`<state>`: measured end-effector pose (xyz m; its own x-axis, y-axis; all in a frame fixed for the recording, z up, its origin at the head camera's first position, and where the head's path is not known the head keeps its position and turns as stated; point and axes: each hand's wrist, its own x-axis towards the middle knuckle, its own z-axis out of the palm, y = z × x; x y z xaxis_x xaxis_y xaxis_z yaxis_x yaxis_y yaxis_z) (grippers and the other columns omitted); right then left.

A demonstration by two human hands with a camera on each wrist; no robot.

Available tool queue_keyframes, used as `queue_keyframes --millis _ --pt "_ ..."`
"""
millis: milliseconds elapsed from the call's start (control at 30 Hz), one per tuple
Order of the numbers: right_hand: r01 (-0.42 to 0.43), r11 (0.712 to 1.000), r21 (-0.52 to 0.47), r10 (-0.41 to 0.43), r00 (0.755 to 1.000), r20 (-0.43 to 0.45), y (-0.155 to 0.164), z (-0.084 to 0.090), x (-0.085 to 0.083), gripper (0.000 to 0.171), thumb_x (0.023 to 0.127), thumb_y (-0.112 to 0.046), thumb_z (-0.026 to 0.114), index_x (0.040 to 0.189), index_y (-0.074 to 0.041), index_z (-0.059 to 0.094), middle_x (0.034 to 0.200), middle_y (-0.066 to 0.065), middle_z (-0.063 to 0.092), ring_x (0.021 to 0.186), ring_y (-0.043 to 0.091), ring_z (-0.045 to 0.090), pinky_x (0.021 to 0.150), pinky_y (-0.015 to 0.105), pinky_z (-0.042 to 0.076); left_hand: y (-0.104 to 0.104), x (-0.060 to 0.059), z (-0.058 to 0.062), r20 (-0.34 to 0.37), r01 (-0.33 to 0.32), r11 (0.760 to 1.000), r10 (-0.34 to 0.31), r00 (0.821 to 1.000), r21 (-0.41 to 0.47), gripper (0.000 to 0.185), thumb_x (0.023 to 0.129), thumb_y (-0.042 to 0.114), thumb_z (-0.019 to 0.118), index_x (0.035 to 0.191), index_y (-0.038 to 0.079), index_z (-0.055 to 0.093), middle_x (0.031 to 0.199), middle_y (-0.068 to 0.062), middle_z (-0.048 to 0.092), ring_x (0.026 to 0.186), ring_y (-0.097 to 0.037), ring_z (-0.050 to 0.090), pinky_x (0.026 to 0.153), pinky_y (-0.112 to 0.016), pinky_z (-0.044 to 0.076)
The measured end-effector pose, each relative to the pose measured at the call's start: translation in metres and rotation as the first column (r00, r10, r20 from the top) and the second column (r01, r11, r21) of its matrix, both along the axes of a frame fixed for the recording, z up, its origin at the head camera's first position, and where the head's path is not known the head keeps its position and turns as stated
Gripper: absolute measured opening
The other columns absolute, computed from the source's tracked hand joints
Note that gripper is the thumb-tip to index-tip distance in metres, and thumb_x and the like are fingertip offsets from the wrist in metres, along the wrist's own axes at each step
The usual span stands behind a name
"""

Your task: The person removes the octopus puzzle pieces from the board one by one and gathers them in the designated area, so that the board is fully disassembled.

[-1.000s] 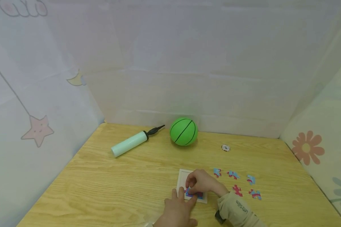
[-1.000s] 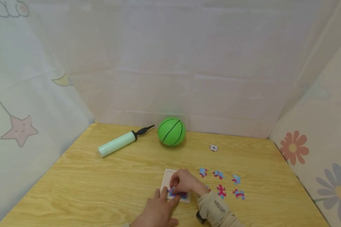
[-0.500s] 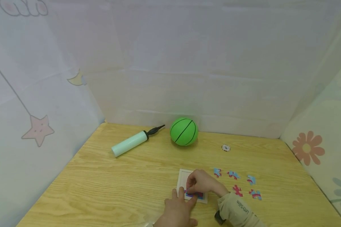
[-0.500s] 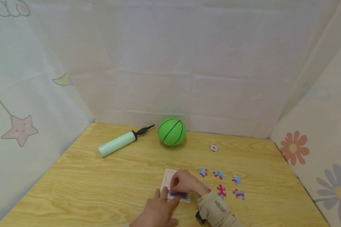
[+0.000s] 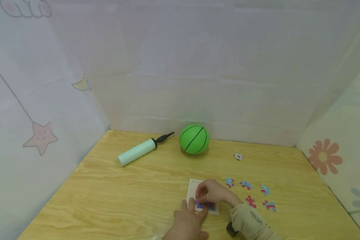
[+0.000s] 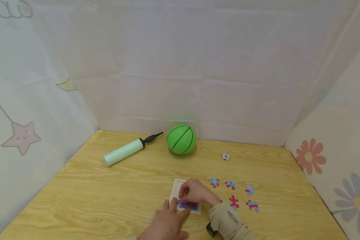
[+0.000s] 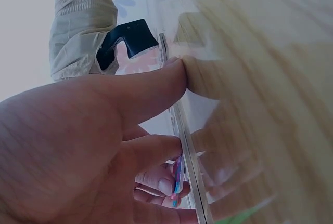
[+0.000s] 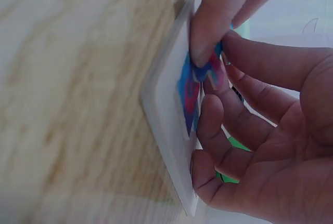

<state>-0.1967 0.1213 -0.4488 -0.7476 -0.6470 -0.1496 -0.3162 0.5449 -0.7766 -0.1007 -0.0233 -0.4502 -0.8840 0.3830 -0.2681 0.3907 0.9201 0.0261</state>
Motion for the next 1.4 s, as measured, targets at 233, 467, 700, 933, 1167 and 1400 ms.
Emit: queue_keyframes --millis 233,467,700,933,1167,1400 --pt "0.021 0.999 -0.043 -0.019 0.998 0.054 0.003 0.002 0.0 0.007 0.083 -0.002 0.072 0.084 -0.004 0.065 0.072 0.001 0.066 0.064 0.009 0.056 0.06 0.025 0.045 0.001 0.0 0.002 0.012 -0.002 1.0 0.001 1.0 0.018 0.073 0.072 0.063 0.068 0.138 0.04 0.048 0.144 -0.017 0.042 0.125 -0.043 0.044 0.075 -0.057 0.053" --pt "0.054 0.995 -0.087 -0.045 0.994 0.099 0.009 0.004 -0.003 0.007 0.085 -0.006 0.071 0.088 -0.003 0.065 0.077 0.003 0.067 0.068 0.011 0.058 0.061 0.025 0.047 0.002 -0.001 0.001 0.018 -0.001 1.0 0.001 1.0 0.008 0.072 0.073 0.064 0.066 0.138 0.041 0.047 0.144 -0.017 0.043 0.125 -0.043 0.044 0.075 -0.057 0.053" --pt "0.111 0.979 -0.171 -0.087 0.986 0.139 0.02 0.009 -0.008 0.009 0.086 -0.008 0.07 0.091 -0.002 0.065 0.079 0.005 0.067 0.069 0.016 0.062 0.061 0.03 0.054 0.004 -0.002 0.0 0.03 -0.011 1.0 0.011 0.999 -0.024 0.073 0.073 0.067 0.064 0.139 0.043 0.046 0.144 -0.016 0.043 0.126 -0.043 0.044 0.076 -0.057 0.053" --pt "0.143 0.971 -0.194 -0.104 0.974 0.201 0.032 0.016 -0.009 0.009 0.088 -0.009 0.068 0.093 -0.002 0.064 0.084 0.006 0.067 0.074 0.019 0.062 0.065 0.037 0.056 0.004 -0.002 0.0 0.024 -0.013 0.999 0.014 1.0 -0.042 0.075 0.071 0.068 0.064 0.139 0.045 0.044 0.144 -0.014 0.043 0.127 -0.041 0.045 0.077 -0.055 0.053" --pt "0.141 0.967 -0.214 -0.1 0.976 0.192 0.052 0.018 -0.007 0.011 0.088 -0.008 0.067 0.094 0.0 0.063 0.084 0.008 0.066 0.072 0.019 0.062 0.064 0.037 0.055 0.003 -0.003 -0.001 0.018 -0.024 1.0 0.024 1.0 -0.014 0.075 0.07 0.067 0.066 0.139 0.044 0.046 0.143 -0.015 0.044 0.126 -0.042 0.045 0.077 -0.057 0.053" --pt "0.146 0.967 -0.209 -0.104 0.975 0.199 0.077 0.017 -0.004 0.015 0.089 -0.012 0.067 0.096 0.001 0.062 0.085 0.007 0.066 0.075 0.017 0.061 0.069 0.034 0.055 0.003 -0.001 0.0 0.013 -0.043 0.999 0.043 0.999 -0.004 0.074 0.07 0.067 0.066 0.138 0.046 0.046 0.143 -0.015 0.043 0.126 -0.042 0.044 0.078 -0.057 0.052"
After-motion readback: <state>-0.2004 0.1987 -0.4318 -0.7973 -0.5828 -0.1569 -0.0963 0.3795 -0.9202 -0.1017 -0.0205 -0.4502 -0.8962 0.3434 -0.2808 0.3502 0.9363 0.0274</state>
